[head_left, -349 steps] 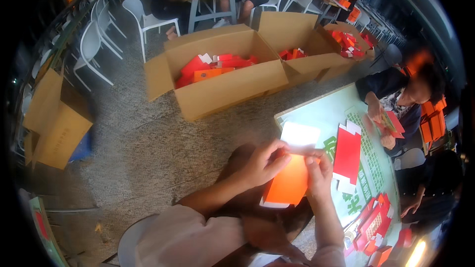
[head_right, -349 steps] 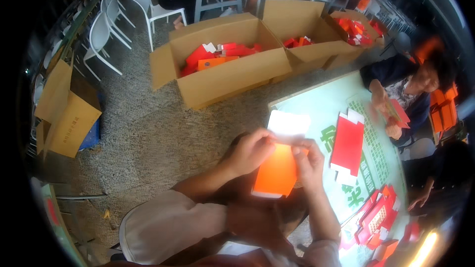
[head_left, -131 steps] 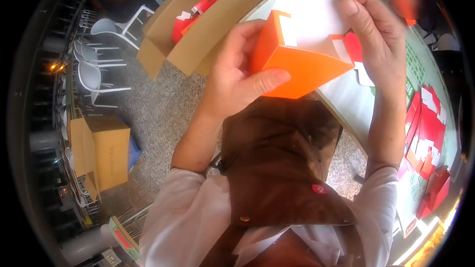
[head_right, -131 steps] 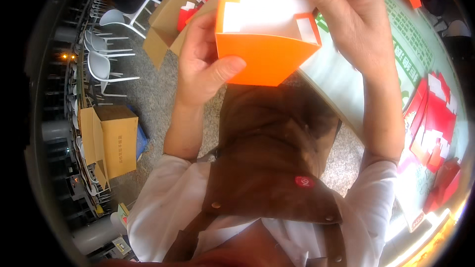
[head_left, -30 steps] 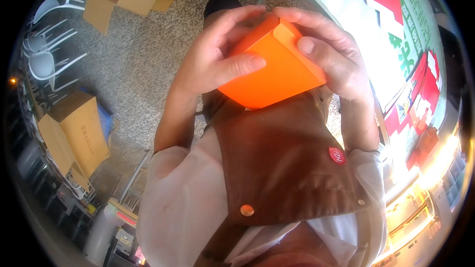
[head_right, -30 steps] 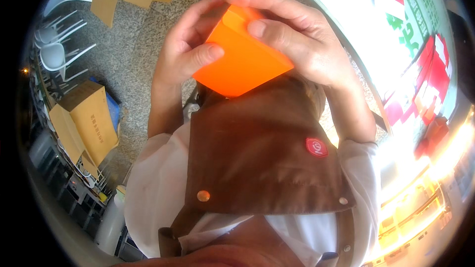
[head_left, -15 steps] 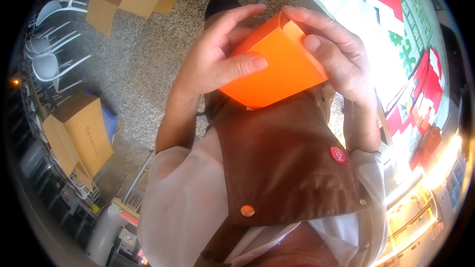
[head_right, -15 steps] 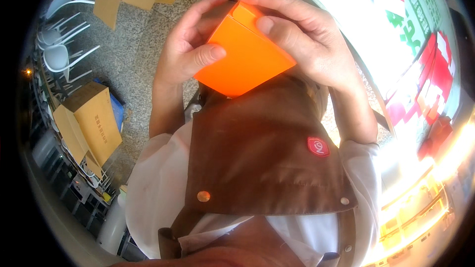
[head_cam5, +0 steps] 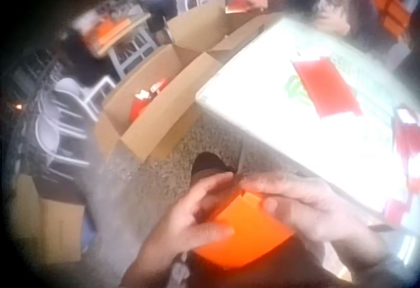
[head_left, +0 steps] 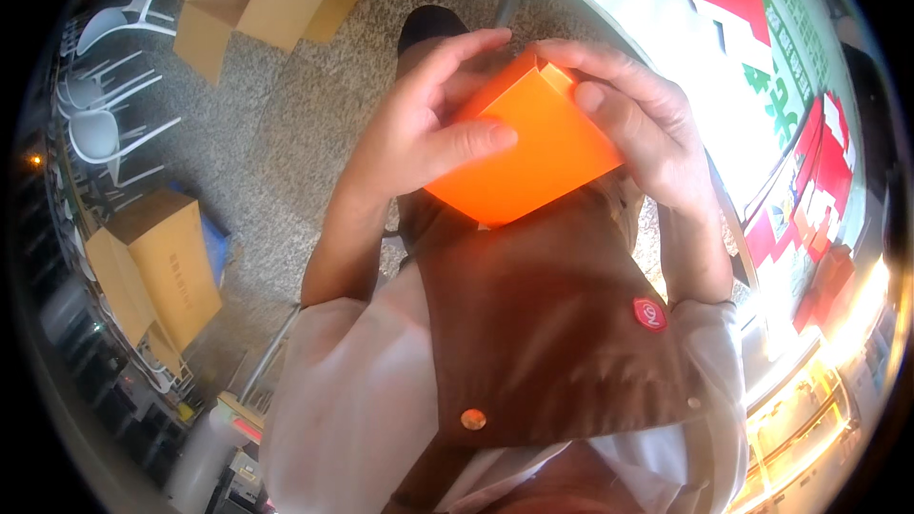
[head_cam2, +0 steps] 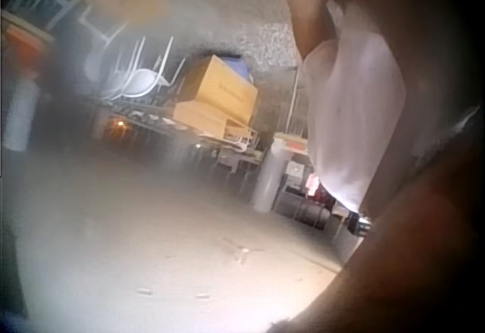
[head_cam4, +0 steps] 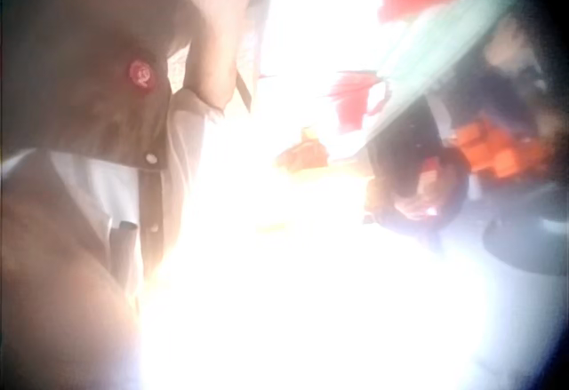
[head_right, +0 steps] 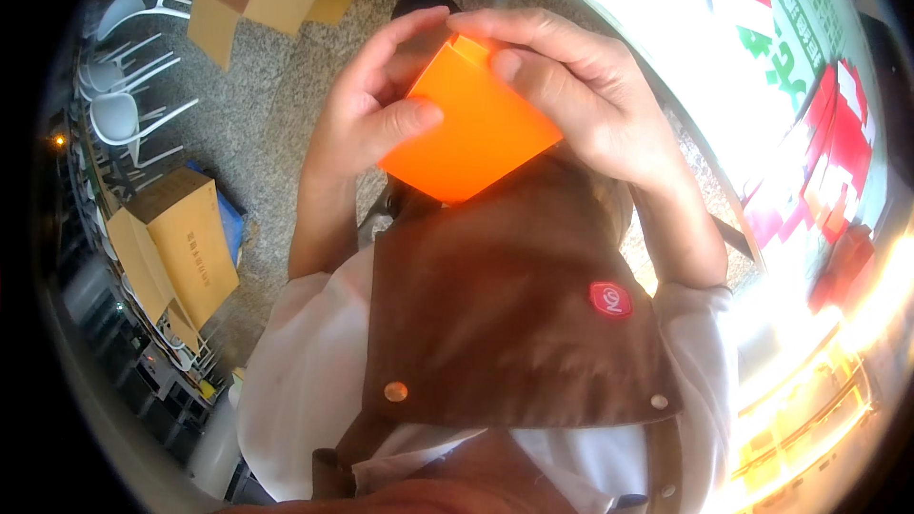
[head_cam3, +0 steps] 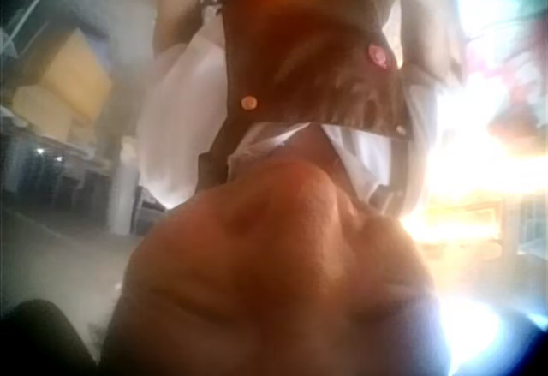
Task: The person assembles flat orange and red paper envelopes by folding and tucking flaps into slots. They handle each envelope one at a time, folding the sides and bottom, then inserting a printed card into the finished envelope.
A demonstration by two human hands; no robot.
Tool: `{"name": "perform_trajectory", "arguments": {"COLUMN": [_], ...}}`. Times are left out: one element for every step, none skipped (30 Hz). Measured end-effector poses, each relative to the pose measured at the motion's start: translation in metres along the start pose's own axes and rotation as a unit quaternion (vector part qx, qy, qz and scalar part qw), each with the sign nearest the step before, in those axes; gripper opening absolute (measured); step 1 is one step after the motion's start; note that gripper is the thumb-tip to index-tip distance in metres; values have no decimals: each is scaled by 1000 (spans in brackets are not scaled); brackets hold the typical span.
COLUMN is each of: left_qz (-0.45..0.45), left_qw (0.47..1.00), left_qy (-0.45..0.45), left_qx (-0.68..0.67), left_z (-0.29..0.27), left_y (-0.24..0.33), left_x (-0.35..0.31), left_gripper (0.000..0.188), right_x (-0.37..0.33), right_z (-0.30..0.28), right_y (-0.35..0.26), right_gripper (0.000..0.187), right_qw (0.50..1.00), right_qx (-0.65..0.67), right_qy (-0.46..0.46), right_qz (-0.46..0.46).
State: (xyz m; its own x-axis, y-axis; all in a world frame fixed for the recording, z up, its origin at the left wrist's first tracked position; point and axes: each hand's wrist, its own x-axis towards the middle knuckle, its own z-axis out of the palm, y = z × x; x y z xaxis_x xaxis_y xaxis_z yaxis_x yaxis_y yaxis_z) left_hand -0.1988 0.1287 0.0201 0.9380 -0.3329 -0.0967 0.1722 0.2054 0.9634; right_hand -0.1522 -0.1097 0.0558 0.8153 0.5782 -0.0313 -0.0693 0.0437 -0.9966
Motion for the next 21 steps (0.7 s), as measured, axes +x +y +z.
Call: {"name": "perform_trajectory", "arguments": {"left_qz": [7,14,13,12,12,15,20,24,26,27,28,40,54,67,71,76,81,79,78,77,82], "left_qw": [1000,1000,1000,1000,1000,1000,1000,1000,1000,1000,1000,999,998,997,997,997,997,997,997,997,996], "left_qy": [3,6,6,5,5,5,4,3,3,4,4,1,-3,-8,-6,-3,-1,5,9,12,29], "left_qx": [8,16,12,8,4,6,7,8,9,9,9,16,25,33,28,22,16,11,4,-3,-7], "left_z": [0,0,0,1,1,0,0,-1,-1,0,-1,-2,-6,-8,-10,-11,-13,-14,-15,-16,-14], "left_y": [-2,-4,-4,-3,-4,-6,-8,-10,-9,-6,-5,-7,-9,-11,-12,-13,-14,-15,-15,-16,-15], "left_x": [0,0,0,2,2,2,2,2,3,4,4,5,7,9,10,12,13,13,14,16,18], "left_gripper": [71,71,71,70,70,70,70,70,69,68,68,66,65,63,62,61,59,58,58,57,57], "right_x": [0,-1,-1,-2,-2,-2,-1,0,2,3,5,6,8,10,11,11,10,9,9,9,7], "right_z": [1,2,3,4,6,8,9,10,11,11,12,13,14,15,15,11,3,-2,-4,-6,-7], "right_y": [1,2,3,2,0,-2,-3,-3,-4,-6,-8,-9,-8,-7,-6,-3,1,6,9,13,16], "right_gripper": [31,32,33,33,33,33,34,34,34,35,36,37,37,37,36,36,35,34,33,33,32], "right_qw": [1000,1000,999,999,998,997,997,998,998,997,996,995,990,984,976,976,976,975,974,974,973], "right_qx": [11,21,32,37,42,46,44,42,39,48,57,65,102,138,174,182,190,198,200,202,204], "right_qy": [1,2,3,8,13,18,19,20,21,22,24,26,50,74,98,93,89,84,88,93,97], "right_qz": [8,15,23,33,42,52,52,53,53,61,69,77,80,83,85,75,65,55,50,45,39]}}
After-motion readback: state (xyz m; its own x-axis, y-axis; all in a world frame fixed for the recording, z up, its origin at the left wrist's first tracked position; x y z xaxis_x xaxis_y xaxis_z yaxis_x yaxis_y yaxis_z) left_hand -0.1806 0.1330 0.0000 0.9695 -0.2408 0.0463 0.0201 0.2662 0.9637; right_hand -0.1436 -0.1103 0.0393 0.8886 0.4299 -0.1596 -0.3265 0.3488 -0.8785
